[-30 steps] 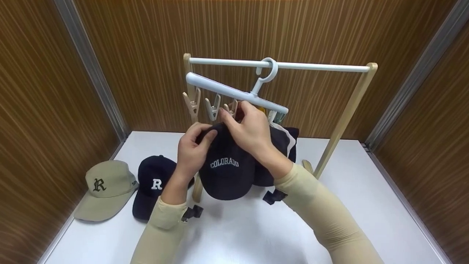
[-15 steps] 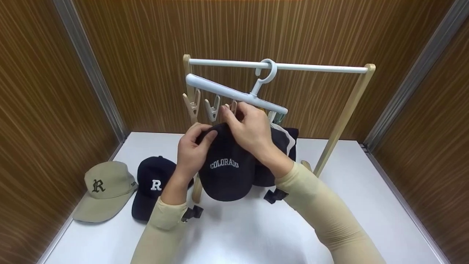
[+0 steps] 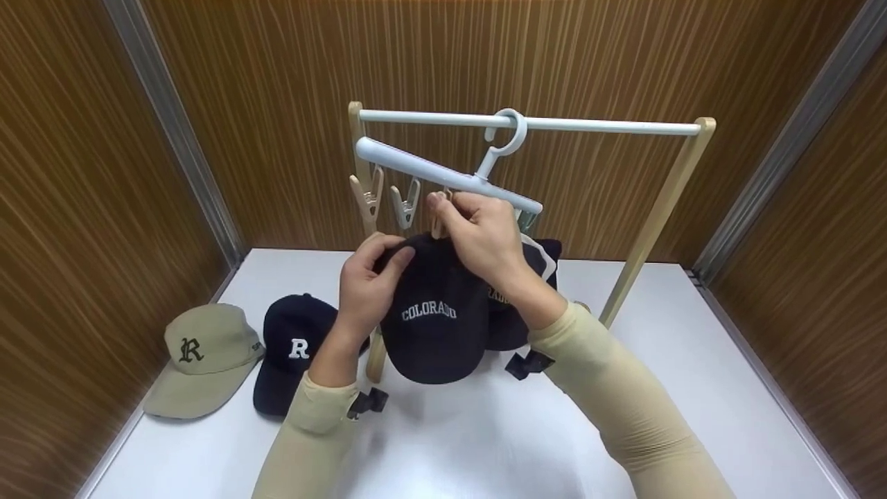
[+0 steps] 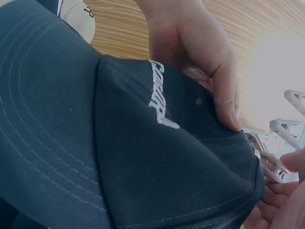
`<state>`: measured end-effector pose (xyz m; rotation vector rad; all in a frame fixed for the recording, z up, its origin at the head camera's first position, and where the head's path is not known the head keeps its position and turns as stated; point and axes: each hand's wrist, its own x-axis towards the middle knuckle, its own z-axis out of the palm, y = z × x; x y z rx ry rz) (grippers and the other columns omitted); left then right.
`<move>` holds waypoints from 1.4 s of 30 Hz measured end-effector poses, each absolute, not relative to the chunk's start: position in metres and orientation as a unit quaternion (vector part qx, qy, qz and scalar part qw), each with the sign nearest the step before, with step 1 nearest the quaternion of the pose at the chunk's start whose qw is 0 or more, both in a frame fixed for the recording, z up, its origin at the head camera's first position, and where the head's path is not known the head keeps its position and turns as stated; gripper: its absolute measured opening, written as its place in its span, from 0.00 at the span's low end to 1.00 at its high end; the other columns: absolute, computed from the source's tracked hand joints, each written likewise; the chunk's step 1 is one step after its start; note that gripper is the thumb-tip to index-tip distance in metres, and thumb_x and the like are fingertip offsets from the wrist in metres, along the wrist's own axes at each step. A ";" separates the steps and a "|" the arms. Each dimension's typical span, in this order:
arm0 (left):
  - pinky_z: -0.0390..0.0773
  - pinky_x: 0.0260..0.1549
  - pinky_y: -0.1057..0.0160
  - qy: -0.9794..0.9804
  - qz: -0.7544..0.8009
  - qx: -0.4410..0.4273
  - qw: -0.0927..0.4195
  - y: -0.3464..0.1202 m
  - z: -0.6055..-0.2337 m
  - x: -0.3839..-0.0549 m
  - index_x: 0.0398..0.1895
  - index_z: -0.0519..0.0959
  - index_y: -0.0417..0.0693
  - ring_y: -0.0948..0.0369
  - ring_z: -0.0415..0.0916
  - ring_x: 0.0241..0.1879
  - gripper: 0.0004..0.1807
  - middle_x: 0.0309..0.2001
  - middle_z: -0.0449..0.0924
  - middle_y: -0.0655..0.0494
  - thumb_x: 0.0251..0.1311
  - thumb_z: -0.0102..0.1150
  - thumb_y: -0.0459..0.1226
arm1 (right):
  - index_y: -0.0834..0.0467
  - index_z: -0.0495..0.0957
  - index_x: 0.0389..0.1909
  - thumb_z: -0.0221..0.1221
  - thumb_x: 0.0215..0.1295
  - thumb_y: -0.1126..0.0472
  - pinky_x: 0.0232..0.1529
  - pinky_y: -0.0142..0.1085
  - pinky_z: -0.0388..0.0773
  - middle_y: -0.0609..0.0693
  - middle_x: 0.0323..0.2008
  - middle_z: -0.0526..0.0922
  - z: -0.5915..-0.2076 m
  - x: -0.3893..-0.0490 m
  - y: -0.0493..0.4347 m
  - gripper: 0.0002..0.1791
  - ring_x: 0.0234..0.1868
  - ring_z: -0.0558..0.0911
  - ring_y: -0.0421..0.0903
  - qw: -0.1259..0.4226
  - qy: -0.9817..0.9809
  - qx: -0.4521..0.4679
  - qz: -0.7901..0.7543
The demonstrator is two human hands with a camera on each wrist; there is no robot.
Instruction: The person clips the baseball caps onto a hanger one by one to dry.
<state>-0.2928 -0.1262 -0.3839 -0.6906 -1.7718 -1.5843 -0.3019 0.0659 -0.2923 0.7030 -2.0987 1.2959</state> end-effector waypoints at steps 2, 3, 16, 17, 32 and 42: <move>0.79 0.44 0.64 -0.676 -0.608 -0.260 0.326 -0.126 -0.384 -0.292 0.45 0.89 0.37 0.57 0.79 0.39 0.02 0.39 0.84 0.48 0.75 0.69 0.28 | 0.53 0.89 0.24 0.66 0.81 0.50 0.29 0.33 0.67 0.38 0.20 0.82 -0.292 -0.302 0.067 0.22 0.24 0.75 0.39 0.285 -0.785 0.262 0.484; 0.78 0.44 0.64 -0.675 -0.609 -0.259 0.327 -0.126 -0.384 -0.292 0.44 0.89 0.37 0.58 0.79 0.39 0.02 0.39 0.84 0.48 0.74 0.69 0.28 | 0.53 0.88 0.24 0.66 0.81 0.50 0.28 0.33 0.66 0.38 0.19 0.80 -0.292 -0.303 0.067 0.22 0.23 0.73 0.38 0.285 -0.785 0.261 0.484; 0.79 0.45 0.64 -0.666 -0.609 -0.257 0.346 -0.119 -0.383 -0.296 0.45 0.88 0.35 0.57 0.80 0.40 0.03 0.39 0.84 0.45 0.74 0.69 0.27 | 0.56 0.83 0.19 0.65 0.81 0.52 0.29 0.35 0.64 0.38 0.17 0.73 -0.291 -0.305 0.070 0.25 0.25 0.72 0.41 0.278 -0.789 0.267 0.477; 0.79 0.44 0.64 -0.665 -0.610 -0.257 0.347 -0.118 -0.383 -0.296 0.45 0.88 0.36 0.57 0.80 0.40 0.03 0.38 0.84 0.46 0.74 0.69 0.27 | 0.56 0.83 0.19 0.65 0.81 0.52 0.29 0.35 0.64 0.38 0.17 0.73 -0.291 -0.305 0.071 0.25 0.25 0.72 0.41 0.278 -0.791 0.267 0.476; 0.78 0.38 0.65 -0.662 -0.622 -0.213 0.360 -0.104 -0.378 -0.297 0.42 0.88 0.37 0.59 0.79 0.35 0.05 0.35 0.86 0.51 0.75 0.71 0.32 | 0.59 0.83 0.19 0.65 0.81 0.51 0.28 0.36 0.62 0.37 0.16 0.69 -0.290 -0.307 0.077 0.26 0.24 0.69 0.41 0.279 -0.797 0.278 0.458; 0.75 0.36 0.65 -0.651 -0.648 -0.194 0.344 -0.099 -0.373 -0.297 0.40 0.88 0.34 0.60 0.77 0.33 0.07 0.32 0.82 0.56 0.75 0.70 0.32 | 0.58 0.84 0.20 0.66 0.80 0.52 0.28 0.35 0.63 0.38 0.17 0.73 -0.289 -0.307 0.080 0.25 0.24 0.70 0.41 0.271 -0.801 0.279 0.456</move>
